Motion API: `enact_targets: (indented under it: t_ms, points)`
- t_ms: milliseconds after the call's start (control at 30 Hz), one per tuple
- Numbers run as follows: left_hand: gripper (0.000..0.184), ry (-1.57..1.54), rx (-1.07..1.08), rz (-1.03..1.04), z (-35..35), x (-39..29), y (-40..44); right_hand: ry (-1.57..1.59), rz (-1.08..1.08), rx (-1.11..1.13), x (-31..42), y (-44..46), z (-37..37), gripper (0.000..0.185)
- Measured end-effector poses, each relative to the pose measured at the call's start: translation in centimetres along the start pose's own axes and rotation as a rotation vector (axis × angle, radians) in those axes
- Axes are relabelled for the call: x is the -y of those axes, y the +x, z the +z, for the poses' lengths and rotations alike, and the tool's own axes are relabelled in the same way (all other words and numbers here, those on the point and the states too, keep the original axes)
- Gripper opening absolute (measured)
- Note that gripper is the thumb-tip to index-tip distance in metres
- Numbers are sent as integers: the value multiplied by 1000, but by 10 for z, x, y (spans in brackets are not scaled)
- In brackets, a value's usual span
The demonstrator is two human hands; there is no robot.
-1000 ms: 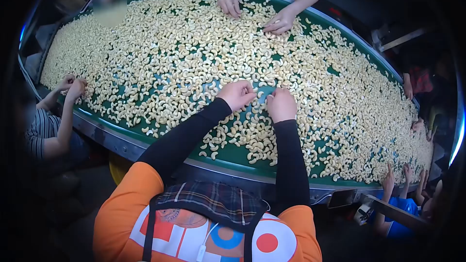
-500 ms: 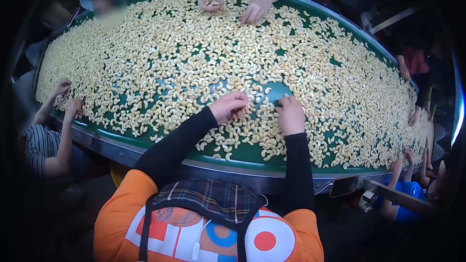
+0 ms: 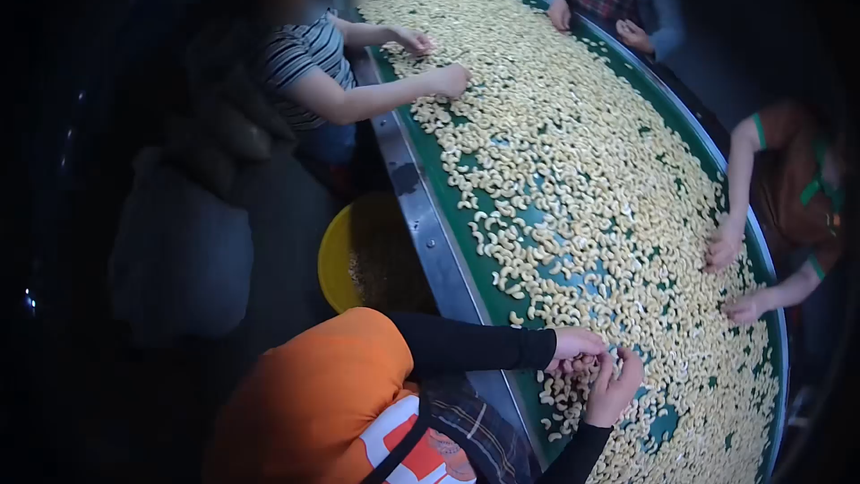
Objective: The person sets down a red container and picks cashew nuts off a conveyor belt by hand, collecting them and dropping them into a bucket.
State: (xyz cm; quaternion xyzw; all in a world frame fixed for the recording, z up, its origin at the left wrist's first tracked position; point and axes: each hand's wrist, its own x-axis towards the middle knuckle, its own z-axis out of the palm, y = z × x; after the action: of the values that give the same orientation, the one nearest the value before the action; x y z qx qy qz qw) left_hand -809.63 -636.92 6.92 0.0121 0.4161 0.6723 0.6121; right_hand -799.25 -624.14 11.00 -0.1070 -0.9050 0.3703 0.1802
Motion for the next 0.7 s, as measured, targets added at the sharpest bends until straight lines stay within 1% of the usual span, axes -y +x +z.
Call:
enact_targets:
  t_ms: [33, 67, 133, 167, 200, 267, 300, 333, 400, 433, 467, 500, 600, 633, 667, 700]
  points:
    - [26, 177, 43, 83, -14, -12, -9, -97, -1, 14, -2, 7, 5, 24]
    - [26, 168, 1, 111, -28, -26, -17, -70, -37, 38, -3, 10, 12, 24]
    - [25, 728, -628, 509, -47, -62, -44, -206, -119, 108, -1, 11, 21, 38]
    - [25, 717, -665, 516, -58, -68, -56, -279, -160, 139, 1, 10, 24, 45]
    - [23, 939, -779, 513, -70, -73, -65, -266, -187, 157, 3, 10, 28, 45]
    - [21, 1390, -993, 460, -92, -79, -82, -491, -102, 317, 11, 8, 33, 55]
    - [20, 1478, -976, 411, -101, -69, -67, -609, -60, 395, 10, 6, 36, 60]
    - [21, 1567, -953, 357, -103, -54, -49, -603, -82, 408, 6, 6, 37, 60]
    - [22, 1583, -800, 428, -82, -38, -46, -632, -14, 361, -9, 4, 33, 61]
    - [20, 1539, -723, 418, -67, -34, -53, -649, 23, 330, -14, 4, 32, 62]
    - [19, 1494, -639, 416, -57, -30, -57, -655, 15, 333, -16, 4, 31, 62]
    - [19, 1490, -642, 423, -61, -25, -53, -625, 22, 349, -18, 4, 29, 61]
    - [14, 1100, -352, 679, -84, -7, -37, -573, 57, 376, -3, 3, 23, 60]
    - [14, 1102, -341, 678, -83, -18, -47, -562, -23, 304, 22, 7, 18, 34]
    - [14, 877, -328, 496, -87, -35, -63, -546, -104, 234, 47, 14, 13, 11]
    - [15, 653, -312, 316, -89, -53, -81, -529, -186, 161, 60, 17, 14, 20]
